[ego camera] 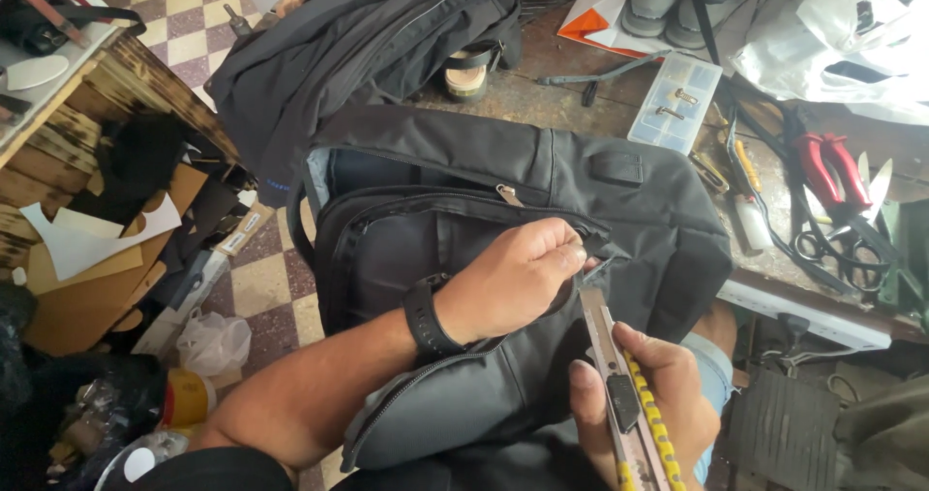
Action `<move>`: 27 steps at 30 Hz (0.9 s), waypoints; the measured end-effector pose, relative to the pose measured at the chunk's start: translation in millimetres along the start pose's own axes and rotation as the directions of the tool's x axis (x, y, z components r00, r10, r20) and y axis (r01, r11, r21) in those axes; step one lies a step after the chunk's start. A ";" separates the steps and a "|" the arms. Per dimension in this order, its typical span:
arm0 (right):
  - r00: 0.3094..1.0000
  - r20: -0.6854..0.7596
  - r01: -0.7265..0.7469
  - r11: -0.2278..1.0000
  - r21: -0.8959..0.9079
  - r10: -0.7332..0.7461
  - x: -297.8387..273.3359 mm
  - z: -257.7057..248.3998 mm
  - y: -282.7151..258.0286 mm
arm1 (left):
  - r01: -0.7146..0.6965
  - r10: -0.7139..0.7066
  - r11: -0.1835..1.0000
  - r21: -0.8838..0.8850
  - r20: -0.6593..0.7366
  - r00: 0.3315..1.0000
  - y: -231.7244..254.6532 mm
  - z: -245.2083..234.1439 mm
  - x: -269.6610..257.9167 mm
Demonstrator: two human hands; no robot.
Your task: The person uses a utility knife to cut a loose strap or piece of fabric from a black backpack and then points to a pin stuck in the fabric.
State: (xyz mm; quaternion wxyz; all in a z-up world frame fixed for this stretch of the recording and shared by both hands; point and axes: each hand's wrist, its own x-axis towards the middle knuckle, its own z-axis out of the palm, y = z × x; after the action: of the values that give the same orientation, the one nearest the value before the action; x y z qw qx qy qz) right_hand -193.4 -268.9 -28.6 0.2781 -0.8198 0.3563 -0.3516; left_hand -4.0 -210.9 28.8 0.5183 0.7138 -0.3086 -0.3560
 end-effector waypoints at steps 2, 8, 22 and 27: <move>1.000 0.006 0.006 1.000 -0.020 -0.006 -0.7 3.9 4.6 | -0.002 0.002 1.000 -0.008 -0.003 1.000 -3.7 0.4 2.2; 0.999 0.010 0.047 0.999 -0.008 -0.047 -6.2 4.6 0.6 | 0.012 -0.012 0.999 -0.037 -0.001 1.000 -1.9 -2.5 1.2; 1.000 -0.019 0.020 1.000 -0.024 -0.020 -11.7 5.7 -6.8 | 0.157 -0.167 0.964 -0.214 -0.027 0.986 19.9 -11.9 -12.0; 0.999 -0.031 -0.041 0.998 -0.047 0.039 -10.1 13.7 -0.5 | -0.147 0.138 0.988 -0.052 -0.152 0.979 16.9 -17.9 -23.3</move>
State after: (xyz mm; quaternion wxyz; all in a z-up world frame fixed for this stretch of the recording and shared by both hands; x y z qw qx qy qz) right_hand -187.6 -257.9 -40.3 0.2601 -0.8135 0.3850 -0.3497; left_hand -3.3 -187.3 53.1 0.5863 0.6975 -0.3081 -0.2735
